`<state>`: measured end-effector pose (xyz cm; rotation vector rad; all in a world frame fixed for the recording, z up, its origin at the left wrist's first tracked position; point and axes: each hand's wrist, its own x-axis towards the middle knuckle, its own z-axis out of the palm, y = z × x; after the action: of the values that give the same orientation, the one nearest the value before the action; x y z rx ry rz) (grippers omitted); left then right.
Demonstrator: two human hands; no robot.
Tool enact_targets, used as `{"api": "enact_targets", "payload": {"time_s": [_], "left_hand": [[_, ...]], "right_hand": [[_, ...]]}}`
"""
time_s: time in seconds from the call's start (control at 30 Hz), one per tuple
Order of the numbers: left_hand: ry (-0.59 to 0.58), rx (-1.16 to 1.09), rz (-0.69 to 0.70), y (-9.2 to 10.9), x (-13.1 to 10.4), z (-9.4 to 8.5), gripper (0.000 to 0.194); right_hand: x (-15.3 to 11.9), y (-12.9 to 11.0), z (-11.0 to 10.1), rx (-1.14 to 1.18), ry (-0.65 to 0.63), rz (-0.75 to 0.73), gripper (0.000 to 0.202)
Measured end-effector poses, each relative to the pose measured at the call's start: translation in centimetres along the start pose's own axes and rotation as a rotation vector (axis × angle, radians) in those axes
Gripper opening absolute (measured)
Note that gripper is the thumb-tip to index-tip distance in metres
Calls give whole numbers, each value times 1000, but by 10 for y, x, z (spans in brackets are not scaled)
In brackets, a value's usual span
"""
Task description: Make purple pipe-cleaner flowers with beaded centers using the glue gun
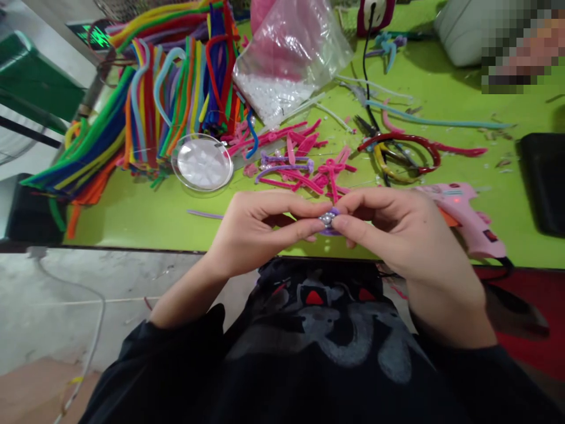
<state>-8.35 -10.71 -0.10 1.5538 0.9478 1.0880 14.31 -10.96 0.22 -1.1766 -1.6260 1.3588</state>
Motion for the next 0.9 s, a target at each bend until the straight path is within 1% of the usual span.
{"api": "enact_targets", "payload": {"time_s": [0.1, 0.23, 0.33, 0.43, 0.5, 0.57, 0.63, 0.67, 0.7, 0.73, 0.77, 0.8, 0.83, 0.87, 0.9], "left_hand": [[11, -85, -106, 2, 2, 4, 15], [81, -134, -210, 5, 8, 8, 25], [100, -134, -233, 7, 11, 8, 26], [41, -178, -229, 9, 15, 5, 19], [-26, -195, -237, 10, 20, 2, 22], [-84, -166, -277, 13, 28, -1, 24], [-121, -106, -328, 15, 41, -3, 22], [-141, -70, -343, 16, 48, -5, 20], [-164, -35, -350, 16, 57, -7, 17], [-190, 3, -350, 16, 65, -10, 15], [-241, 33, -345, 14, 73, -13, 13], [-278, 48, -343, 10, 81, -18, 12], [-357, 49, -375, 6, 88, -22, 14], [-423, 29, -439, 2, 93, -27, 18], [-446, -6, -509, -3, 98, -32, 25]], "right_hand": [[0, 1, -2, -16, 0, -21, 21], [-1, 1, -7, -28, 16, -28, 25], [-1, 0, -12, -143, 28, -37, 27], [0, -3, -14, -206, 21, -103, 21], [1, -6, -13, -204, -3, -117, 20], [1, -9, -12, -255, -13, -128, 21], [3, -13, -17, -356, -36, -178, 21], [5, -16, -25, -407, -41, -209, 21], [9, -17, -38, -452, -17, -231, 21], [15, -19, -56, -491, 31, -233, 23], [23, -19, -79, -525, 142, -206, 27], [31, -18, -106, -574, 304, -147, 30], [41, -16, -136, -632, 456, -49, 34], [50, -12, -168, -694, 636, 55, 47], [60, -6, -198, -798, 785, 177, 65]]}}
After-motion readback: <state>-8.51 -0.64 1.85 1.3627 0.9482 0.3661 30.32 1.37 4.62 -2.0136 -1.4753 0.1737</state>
